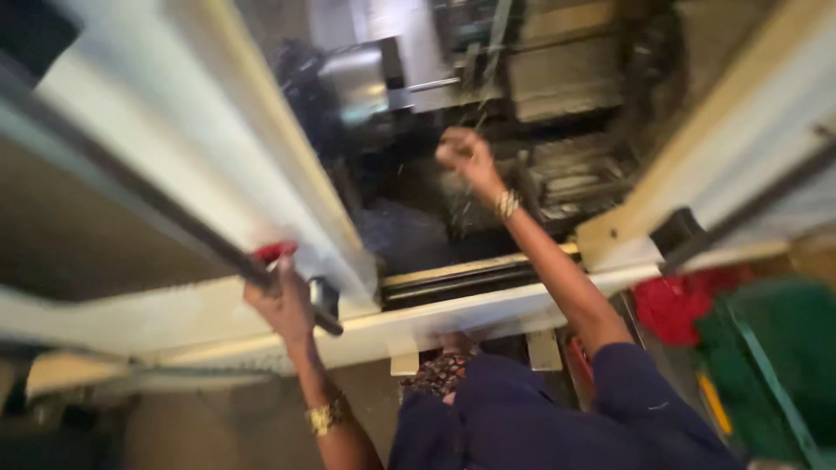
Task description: The person opens a large industrial machine door, uses a metal tool to adjust an internal component, and closes the door. This sequence is repeated multiple times. The person also uses a yellow-handled tool to adjust the metal tool.
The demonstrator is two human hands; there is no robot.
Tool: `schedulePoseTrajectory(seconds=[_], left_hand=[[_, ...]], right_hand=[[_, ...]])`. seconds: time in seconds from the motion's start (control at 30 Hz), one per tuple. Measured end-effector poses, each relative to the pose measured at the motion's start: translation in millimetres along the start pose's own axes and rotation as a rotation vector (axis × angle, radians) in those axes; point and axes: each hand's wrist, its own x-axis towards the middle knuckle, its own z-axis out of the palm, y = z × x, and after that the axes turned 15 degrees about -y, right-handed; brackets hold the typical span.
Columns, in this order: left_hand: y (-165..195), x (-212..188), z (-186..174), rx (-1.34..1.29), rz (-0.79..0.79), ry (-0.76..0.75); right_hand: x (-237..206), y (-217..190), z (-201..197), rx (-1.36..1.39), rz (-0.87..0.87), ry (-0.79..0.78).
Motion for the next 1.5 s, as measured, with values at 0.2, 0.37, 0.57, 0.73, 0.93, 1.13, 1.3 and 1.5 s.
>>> schedulePoseTrajectory(seconds=[0.2, 0.37, 0.57, 0.73, 0.93, 1.13, 1.3, 1.5], left_hand=[[-8, 2, -13, -0.23, -0.051, -0.069], [12, 0, -5, -0.065, -0.033, 0.037], [10, 12, -9, 0.104, 0.01, 0.092], [-2, 22, -15, 0.183, 0.112, 0.118], [-7, 24, -10, 0.255, 0.048, 0.171], [-24, 21, 23, 0.21, 0.084, 0.214], [-20, 5, 70, 0.094, 0.058, 0.23], [-9, -5, 136, 0.072, 0.159, 0.204]], right_hand=[[-175, -47, -36, -0.519, 0.142, 0.136], [-294, -111, -99, -0.993, 0.017, 0.552], [-345, -149, -212, -1.325, -0.031, 0.729], [-324, -146, -279, -1.124, 0.039, 0.612], [-295, -140, -319, -1.516, 0.0, 0.495], [-287, -145, -322, -1.355, -0.019, 0.441], [-283, -150, -315, -1.436, -0.017, 0.426], [-280, -171, -306, -1.547, -0.169, 0.409]])
